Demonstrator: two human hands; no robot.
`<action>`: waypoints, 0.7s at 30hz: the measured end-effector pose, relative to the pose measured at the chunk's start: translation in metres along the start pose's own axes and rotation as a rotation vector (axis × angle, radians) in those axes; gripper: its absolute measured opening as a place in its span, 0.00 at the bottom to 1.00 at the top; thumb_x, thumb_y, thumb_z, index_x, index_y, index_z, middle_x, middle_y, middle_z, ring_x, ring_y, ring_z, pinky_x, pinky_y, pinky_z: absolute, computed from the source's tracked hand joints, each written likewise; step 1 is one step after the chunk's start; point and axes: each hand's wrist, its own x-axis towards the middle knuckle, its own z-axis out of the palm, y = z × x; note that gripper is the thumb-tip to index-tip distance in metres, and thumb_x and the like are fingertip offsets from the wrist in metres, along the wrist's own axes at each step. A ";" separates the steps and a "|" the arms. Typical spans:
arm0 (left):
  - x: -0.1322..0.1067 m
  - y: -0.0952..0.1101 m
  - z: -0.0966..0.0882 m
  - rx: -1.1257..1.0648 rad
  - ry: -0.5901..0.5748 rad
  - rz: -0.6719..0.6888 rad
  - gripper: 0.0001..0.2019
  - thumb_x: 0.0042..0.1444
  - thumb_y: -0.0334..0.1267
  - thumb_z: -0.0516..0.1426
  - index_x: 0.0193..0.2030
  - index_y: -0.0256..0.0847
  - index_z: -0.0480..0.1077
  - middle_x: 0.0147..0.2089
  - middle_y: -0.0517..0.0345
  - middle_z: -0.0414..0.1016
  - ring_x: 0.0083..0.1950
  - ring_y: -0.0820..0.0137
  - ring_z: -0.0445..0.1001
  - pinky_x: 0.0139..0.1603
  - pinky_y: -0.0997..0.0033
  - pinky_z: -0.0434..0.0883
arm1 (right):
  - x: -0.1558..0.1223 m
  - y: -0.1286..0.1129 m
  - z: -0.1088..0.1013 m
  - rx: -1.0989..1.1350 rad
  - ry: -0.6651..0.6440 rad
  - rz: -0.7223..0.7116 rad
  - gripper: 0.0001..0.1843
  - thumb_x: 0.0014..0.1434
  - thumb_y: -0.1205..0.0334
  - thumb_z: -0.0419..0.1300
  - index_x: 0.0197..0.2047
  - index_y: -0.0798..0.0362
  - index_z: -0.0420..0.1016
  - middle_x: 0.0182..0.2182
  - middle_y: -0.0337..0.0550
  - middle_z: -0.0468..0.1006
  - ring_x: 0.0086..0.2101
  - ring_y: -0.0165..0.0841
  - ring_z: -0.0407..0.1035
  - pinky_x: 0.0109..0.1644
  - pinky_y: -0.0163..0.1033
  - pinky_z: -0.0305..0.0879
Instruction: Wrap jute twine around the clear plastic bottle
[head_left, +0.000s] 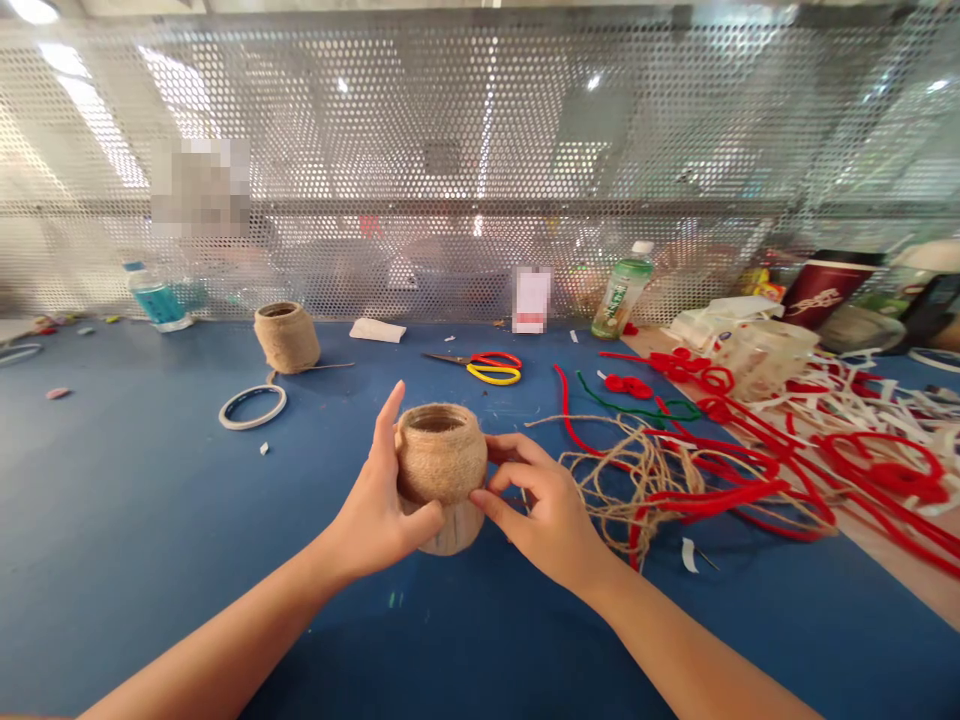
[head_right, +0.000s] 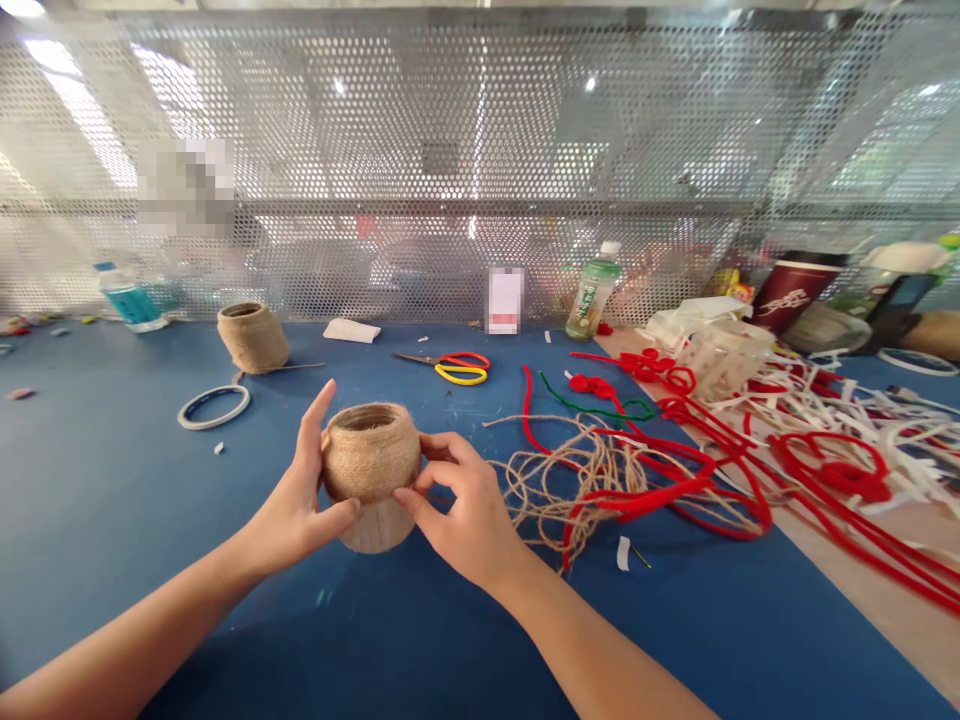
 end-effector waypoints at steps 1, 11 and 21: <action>0.000 -0.001 0.000 -0.010 0.002 0.006 0.50 0.40 0.30 0.57 0.65 0.45 0.28 0.56 0.47 0.61 0.57 0.58 0.63 0.60 0.49 0.54 | -0.001 0.000 0.001 -0.011 0.006 -0.005 0.11 0.51 0.65 0.61 0.20 0.55 0.67 0.41 0.45 0.71 0.44 0.35 0.69 0.46 0.41 0.67; 0.005 -0.002 0.005 -0.084 0.156 -0.103 0.54 0.34 0.36 0.66 0.63 0.49 0.36 0.44 0.54 0.69 0.47 0.59 0.71 0.52 0.51 0.66 | 0.000 0.003 -0.001 -0.112 -0.054 -0.055 0.15 0.53 0.61 0.60 0.19 0.56 0.64 0.44 0.49 0.72 0.44 0.36 0.70 0.45 0.43 0.68; 0.026 -0.019 -0.021 -0.252 0.437 -0.083 0.52 0.29 0.38 0.68 0.60 0.49 0.41 0.37 0.62 0.67 0.37 0.68 0.73 0.40 0.63 0.72 | 0.012 0.028 -0.009 -0.649 -0.264 0.065 0.18 0.60 0.58 0.53 0.21 0.55 0.69 0.30 0.44 0.75 0.34 0.31 0.70 0.41 0.36 0.66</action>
